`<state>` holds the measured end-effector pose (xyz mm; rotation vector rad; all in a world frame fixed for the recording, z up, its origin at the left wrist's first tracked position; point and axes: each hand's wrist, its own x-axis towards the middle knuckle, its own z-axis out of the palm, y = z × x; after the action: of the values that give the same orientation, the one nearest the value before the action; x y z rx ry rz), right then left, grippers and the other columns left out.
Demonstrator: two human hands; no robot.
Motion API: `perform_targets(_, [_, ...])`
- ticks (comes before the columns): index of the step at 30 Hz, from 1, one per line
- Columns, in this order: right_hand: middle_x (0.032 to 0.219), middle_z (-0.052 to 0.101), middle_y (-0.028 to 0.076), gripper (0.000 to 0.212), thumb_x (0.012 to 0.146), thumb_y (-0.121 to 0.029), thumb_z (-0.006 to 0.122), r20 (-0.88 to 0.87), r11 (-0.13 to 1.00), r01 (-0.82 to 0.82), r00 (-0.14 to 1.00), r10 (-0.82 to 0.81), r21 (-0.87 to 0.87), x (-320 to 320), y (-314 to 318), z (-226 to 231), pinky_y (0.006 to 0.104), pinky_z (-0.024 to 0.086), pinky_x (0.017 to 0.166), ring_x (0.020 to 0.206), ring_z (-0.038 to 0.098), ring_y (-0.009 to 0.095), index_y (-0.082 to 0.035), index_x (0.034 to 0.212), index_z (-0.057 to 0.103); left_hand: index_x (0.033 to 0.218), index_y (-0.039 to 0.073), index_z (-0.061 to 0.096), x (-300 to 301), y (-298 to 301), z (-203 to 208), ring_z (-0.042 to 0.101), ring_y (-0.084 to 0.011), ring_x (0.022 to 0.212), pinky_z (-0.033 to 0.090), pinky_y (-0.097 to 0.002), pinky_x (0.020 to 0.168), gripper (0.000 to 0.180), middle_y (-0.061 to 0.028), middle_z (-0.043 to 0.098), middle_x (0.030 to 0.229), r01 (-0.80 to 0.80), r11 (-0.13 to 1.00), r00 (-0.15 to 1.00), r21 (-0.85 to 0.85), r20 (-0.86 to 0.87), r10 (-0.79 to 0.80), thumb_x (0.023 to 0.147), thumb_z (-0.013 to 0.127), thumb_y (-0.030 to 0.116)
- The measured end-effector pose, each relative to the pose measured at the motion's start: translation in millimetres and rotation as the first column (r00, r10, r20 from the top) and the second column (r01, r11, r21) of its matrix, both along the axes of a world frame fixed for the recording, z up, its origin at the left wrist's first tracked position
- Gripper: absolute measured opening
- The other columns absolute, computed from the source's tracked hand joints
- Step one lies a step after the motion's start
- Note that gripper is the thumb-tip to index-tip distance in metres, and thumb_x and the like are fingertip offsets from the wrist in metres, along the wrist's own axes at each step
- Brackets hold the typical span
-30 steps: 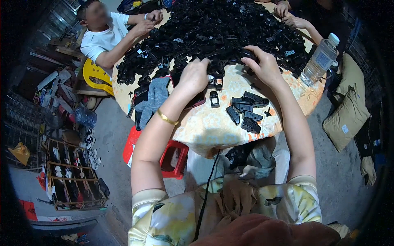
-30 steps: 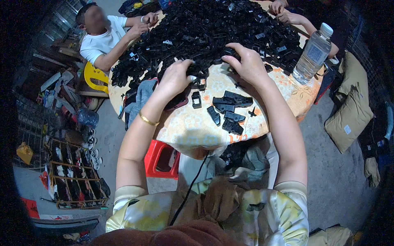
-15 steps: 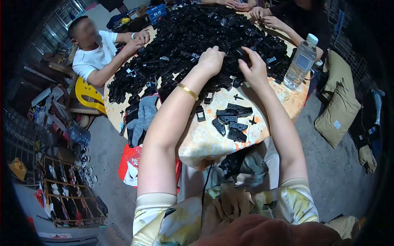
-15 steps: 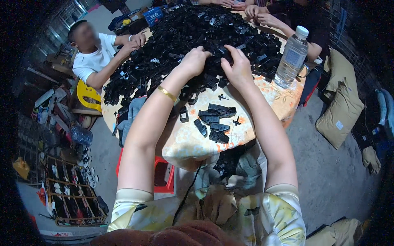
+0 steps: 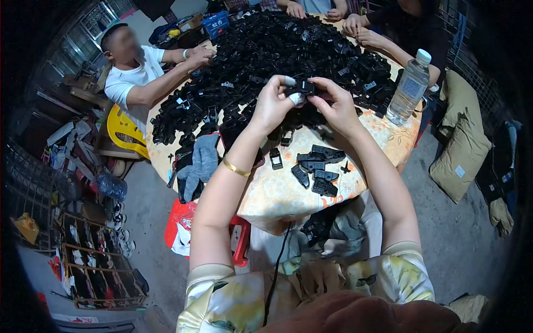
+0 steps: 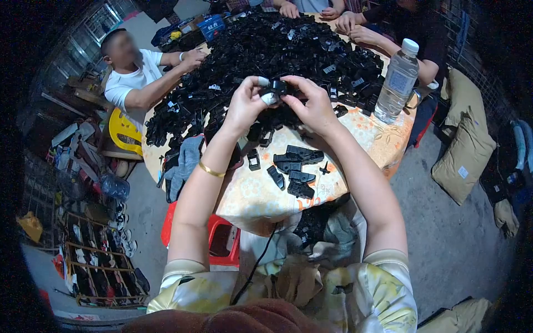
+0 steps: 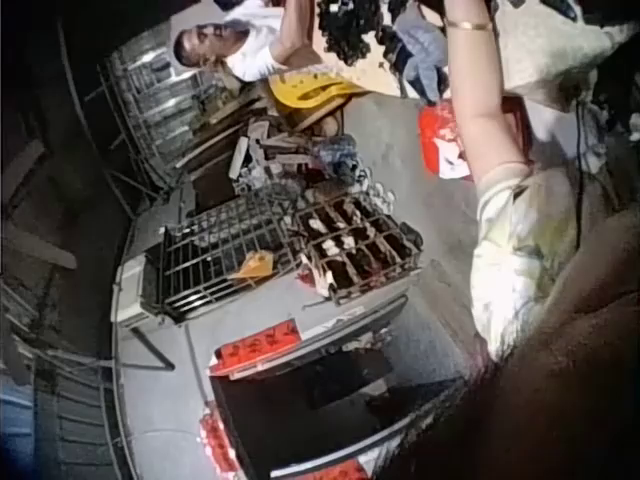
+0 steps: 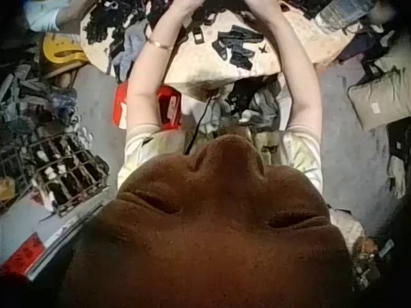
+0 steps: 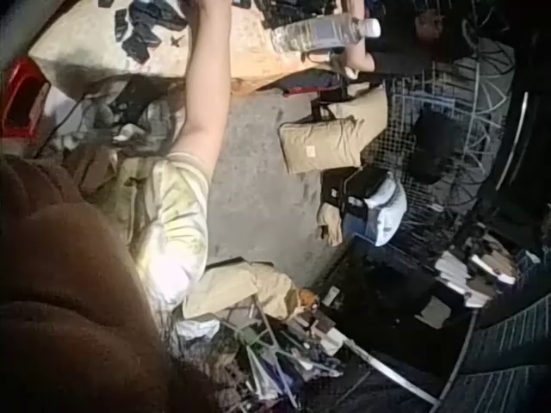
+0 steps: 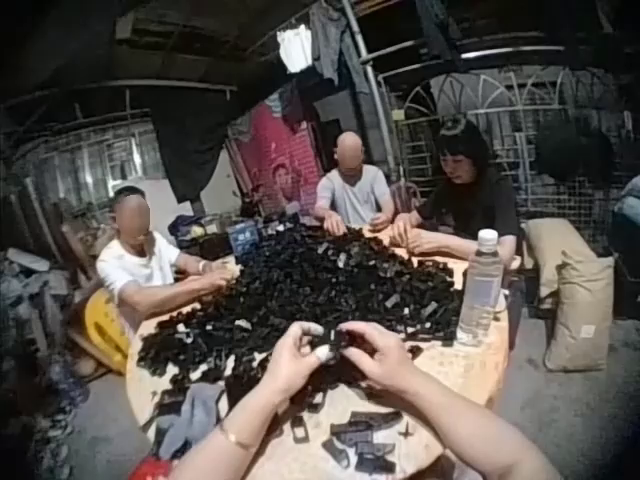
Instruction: Assembling small white plastic components into black plastic housings at a production table.
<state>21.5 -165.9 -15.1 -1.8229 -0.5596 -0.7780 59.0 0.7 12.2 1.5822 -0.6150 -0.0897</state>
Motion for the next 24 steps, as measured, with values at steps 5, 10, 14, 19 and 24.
perform_targets(5, [0.098,0.061,0.008,0.035,0.078,-0.002,0.061,-0.105,0.996,-0.078,0.991,0.081,0.031,-4.8,4.6,1.1,0.0248,0.048,0.075,0.087,0.058,0.012,0.000,0.112,0.054,0.111,-0.006,0.047,-17.7,14.4,4.0,0.060,-0.0120,0.081,0.051,-0.0229,0.072,0.035,-0.0092,0.059,0.093,0.072,0.992,0.995,-0.103,-0.057,-0.078,0.078,0.059,-0.002])
perform_targets(10, [0.093,0.063,0.006,0.032,0.078,-0.008,0.064,-0.189,0.986,-0.115,0.973,0.136,0.120,-6.9,10.7,-1.5,0.0241,0.048,0.072,0.082,0.059,0.010,-0.003,0.110,0.057,0.105,-0.004,0.054,-15.6,23.1,2.6,0.059,-0.0128,0.075,0.049,-0.0235,0.069,0.029,-0.0079,0.059,0.092,-0.008,1.000,0.999,0.014,0.046,0.007,0.077,0.062,0.001])
perform_targets(14, [0.093,0.059,0.007,0.030,0.078,-0.008,0.064,-0.131,0.994,-0.112,0.985,0.112,0.008,-8.4,11.3,-0.7,0.0226,0.046,0.068,0.081,0.057,0.011,-0.001,0.107,0.058,0.105,-0.003,0.056,-12.5,24.7,-5.2,0.057,-0.0092,0.080,0.047,-0.0227,0.074,0.031,-0.0022,0.061,0.089,-0.099,0.971,0.954,0.216,0.297,0.031,0.076,0.065,0.002])
perform_targets(19, [0.093,0.058,0.008,0.030,0.078,-0.007,0.063,-0.148,0.990,-0.142,0.979,0.138,-0.017,-8.5,11.5,1.8,0.0216,0.045,0.068,0.080,0.056,0.012,0.001,0.106,0.058,0.105,-0.004,0.057,-19.2,20.3,2.6,0.061,-0.0135,0.081,0.051,-0.0241,0.071,0.032,-0.0091,0.064,0.091,-0.063,0.995,0.981,0.082,0.188,0.046,0.074,0.066,0.000])
perform_targets(24, [0.091,0.058,0.008,0.028,0.076,-0.005,0.065,-0.020,1.000,-0.014,1.000,0.014,0.028,-9.3,16.3,0.1,0.0224,0.047,0.068,0.078,0.057,0.013,0.003,0.103,0.059,0.109,-0.007,0.053,-25.0,7.4,-4.5,0.060,-0.0121,0.085,0.050,-0.0233,0.078,0.035,-0.0087,0.063,0.094,-0.062,0.973,0.998,-0.222,-0.022,0.059,0.076,0.064,-0.001])
